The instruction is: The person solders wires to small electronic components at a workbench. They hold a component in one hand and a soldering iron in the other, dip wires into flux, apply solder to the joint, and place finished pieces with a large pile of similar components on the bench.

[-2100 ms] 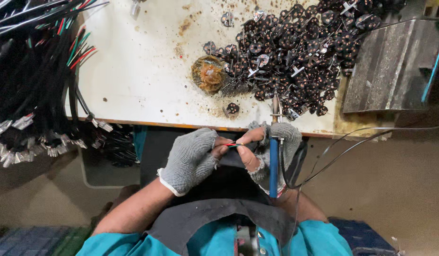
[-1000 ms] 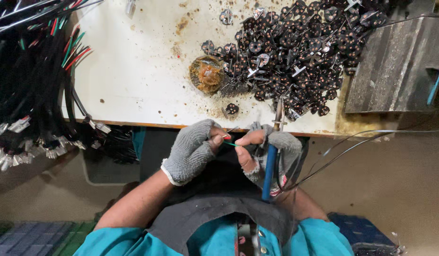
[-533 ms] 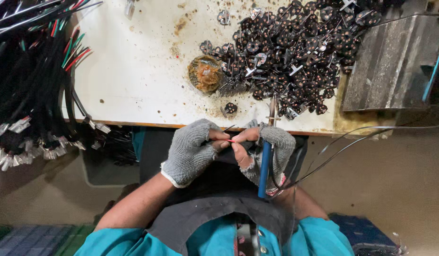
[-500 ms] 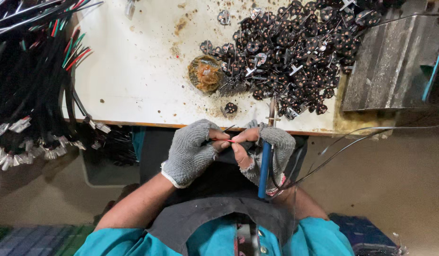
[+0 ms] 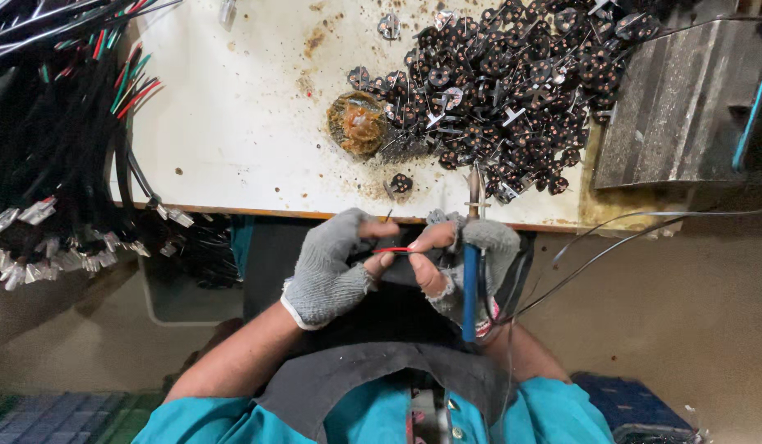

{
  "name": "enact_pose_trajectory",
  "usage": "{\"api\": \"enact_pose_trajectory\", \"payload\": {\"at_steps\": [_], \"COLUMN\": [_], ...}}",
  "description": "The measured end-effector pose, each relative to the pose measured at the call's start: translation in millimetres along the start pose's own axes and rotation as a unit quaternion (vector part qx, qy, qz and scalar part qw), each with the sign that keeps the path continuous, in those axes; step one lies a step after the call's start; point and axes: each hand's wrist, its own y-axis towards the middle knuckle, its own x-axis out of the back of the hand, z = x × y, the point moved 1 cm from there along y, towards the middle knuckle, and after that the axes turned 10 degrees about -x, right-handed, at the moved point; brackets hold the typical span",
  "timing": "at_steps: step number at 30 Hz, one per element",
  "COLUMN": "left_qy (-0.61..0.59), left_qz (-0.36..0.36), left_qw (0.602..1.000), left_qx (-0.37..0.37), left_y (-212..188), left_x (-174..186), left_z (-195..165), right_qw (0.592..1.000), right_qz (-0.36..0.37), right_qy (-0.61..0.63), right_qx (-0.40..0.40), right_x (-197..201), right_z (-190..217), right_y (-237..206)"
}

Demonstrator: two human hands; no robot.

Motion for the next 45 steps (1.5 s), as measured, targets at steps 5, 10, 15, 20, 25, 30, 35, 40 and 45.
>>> {"api": "enact_pose_trajectory", "payload": {"at_steps": [5,10,15,20,25,30,35,40,45], "left_qy": [-0.061,0.179,0.203,0.208,0.185,0.247,0.226,0.260,0.330], "left_qz": [0.013,0.041,0.003,0.025,0.015,0.075,0.063,0.001,-0.062], "left_qw": [0.980,0.983,0.979,0.976,0.983,0.964,0.972,0.962,0.926], "left_qx": [0.187,-0.014,-0.015,-0.054,-0.012,-0.064,-0.025,-0.086,-0.174], "left_y": [-1.9,3.1,3.0,4.2,2.9,5.3,8.0,6.8,14.7], "left_x": [0.4,-1.8,-2.3,3.2,4.7,8.5,10.6,-2.0,19.7], "left_z": [4.2,11.8,17.5,20.2,19.8,18.4,19.4,10.0,-3.1], "right_qw": [0.994,0.993,0.995,0.993,0.993,0.992,0.994,0.998,0.986], "right_qz": [0.005,0.016,-0.025,-0.040,-0.047,-0.055,-0.014,0.000,-0.093], "right_qy": [0.105,0.117,-0.018,-0.009,0.020,0.044,0.006,0.055,0.077], "right_qx": [0.006,0.012,0.100,0.113,0.105,0.107,0.104,0.016,0.112], "right_x": [-10.9,-13.6,-12.2,-13.6,-18.3,-21.5,-16.9,-14.8,-12.8], "right_z": [-29.7,-44.5,-42.2,-43.3,-47.6,-52.3,-54.7,-43.5,-22.9], "right_y": [4.0,7.0,13.5,16.3,16.8,17.7,19.1,13.5,22.4]}}
